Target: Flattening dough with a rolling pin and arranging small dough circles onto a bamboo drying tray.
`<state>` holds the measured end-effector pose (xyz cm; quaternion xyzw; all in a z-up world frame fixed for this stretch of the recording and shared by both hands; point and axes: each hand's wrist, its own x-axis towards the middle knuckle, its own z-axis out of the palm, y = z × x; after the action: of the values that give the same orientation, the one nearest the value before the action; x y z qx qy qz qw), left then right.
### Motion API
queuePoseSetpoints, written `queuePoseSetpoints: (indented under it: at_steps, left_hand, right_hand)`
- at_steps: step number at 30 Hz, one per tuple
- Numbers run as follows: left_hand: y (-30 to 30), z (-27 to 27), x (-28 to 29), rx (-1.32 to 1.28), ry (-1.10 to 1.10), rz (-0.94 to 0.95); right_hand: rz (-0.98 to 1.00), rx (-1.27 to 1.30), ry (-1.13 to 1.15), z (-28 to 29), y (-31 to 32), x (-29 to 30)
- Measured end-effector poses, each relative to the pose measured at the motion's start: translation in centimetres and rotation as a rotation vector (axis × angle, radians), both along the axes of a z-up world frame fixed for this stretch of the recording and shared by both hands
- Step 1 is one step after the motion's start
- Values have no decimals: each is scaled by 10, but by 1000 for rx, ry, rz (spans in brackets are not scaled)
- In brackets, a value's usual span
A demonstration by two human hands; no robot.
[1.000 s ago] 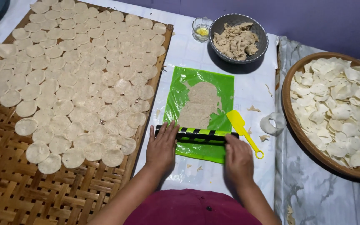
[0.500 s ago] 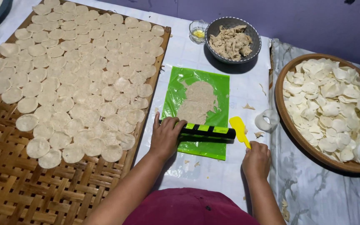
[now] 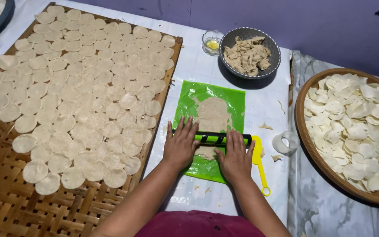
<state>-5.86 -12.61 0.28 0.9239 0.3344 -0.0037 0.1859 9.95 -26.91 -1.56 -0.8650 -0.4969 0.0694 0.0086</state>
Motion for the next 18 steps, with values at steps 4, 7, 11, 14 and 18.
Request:
queuePoseSetpoints:
  at_steps: [4,7,11,14,18]
  left_hand:
    - [34,9,26,0,-18,22]
    - [62,10,50,0,-40,49]
    - [99,6,84,24,33,65]
    - [124,7,105,38,20,93]
    - [153,3,132,68,-24,113]
  right_hand:
    - [-20,-39,15,-10,36,29]
    - [-28,-20,11,-16,60,50]
    - [-87,-36,5,-10,94,74]
    - [-133,-51,29,-12,118,97]
    - [-199,26,-4,-43,146,139]
